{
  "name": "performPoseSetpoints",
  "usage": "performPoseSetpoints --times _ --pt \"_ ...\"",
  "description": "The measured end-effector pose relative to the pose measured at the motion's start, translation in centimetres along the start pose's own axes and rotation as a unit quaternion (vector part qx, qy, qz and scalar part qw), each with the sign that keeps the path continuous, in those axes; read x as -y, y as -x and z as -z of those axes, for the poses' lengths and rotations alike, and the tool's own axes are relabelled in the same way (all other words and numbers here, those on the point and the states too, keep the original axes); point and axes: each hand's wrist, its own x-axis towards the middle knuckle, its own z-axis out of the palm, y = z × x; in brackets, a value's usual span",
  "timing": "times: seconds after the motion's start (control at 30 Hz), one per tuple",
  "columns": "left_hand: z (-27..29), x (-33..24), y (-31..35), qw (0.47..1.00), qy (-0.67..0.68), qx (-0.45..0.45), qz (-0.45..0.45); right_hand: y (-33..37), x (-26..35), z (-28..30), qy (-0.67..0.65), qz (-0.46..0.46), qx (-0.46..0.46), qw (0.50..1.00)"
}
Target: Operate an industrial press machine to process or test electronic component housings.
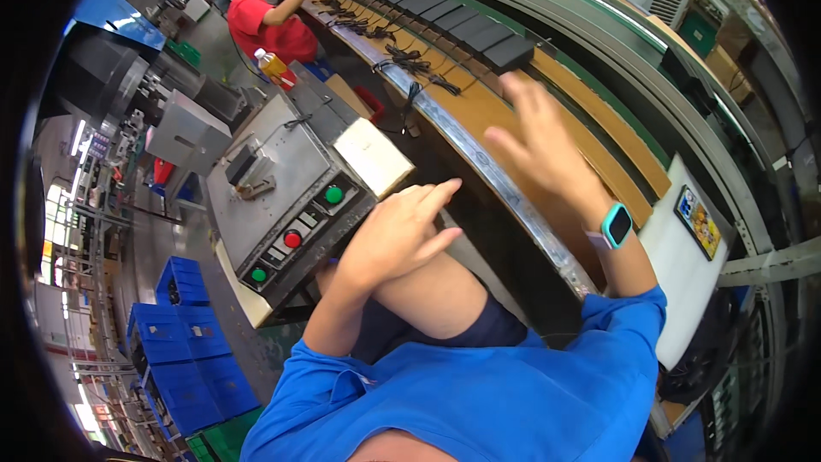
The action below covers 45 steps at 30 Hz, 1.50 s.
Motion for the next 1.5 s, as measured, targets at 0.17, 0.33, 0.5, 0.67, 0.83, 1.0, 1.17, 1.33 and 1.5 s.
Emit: performPoseSetpoints --times 0.17,0.33,0.5,0.67,0.83,1.0,1.17,1.33,1.5 --pt "1.9 0.7 2.2 0.998 -0.018 0.052 0.040 0.3 -6.9 0.7 0.183 -0.161 -0.036 0.969" --pt "2.8 0.8 3.9 0.998 -0.033 0.014 0.048 -2.1 -11.8 -1.0 0.173 -0.265 0.036 0.948" --pt "2.4 2.5 4.4 1.000 -0.005 -0.023 0.019 -7.7 -8.7 -0.9 0.202 -0.373 0.203 0.882" --pt "2.8 1.5 5.6 0.997 -0.019 -0.049 0.052 -4.6 -0.9 7.1 0.257 -0.114 -0.148 0.948" --pt "1.8 4.1 9.5 0.983 0.081 -0.161 -0.039 -8.9 4.4 13.1 -0.025 0.076 -0.392 0.917" --pt "3.9 7.4 10.6 0.907 0.274 -0.309 -0.079 -11.0 7.8 6.6 -0.330 -0.080 -0.104 0.935" --pt "12.2 24.5 15.5 0.787 0.268 -0.490 0.260 -13.3 14.5 -1.5 -0.307 -0.028 0.063 0.949" --pt "15.7 38.6 17.7 0.872 -0.108 -0.411 0.245 -19.2 13.5 -6.4 -0.176 -0.133 0.420 0.881" --pt "18.6 35.8 17.3 0.896 0.164 -0.393 0.130 -22.0 12.0 -15.1 -0.234 -0.091 0.333 0.909"
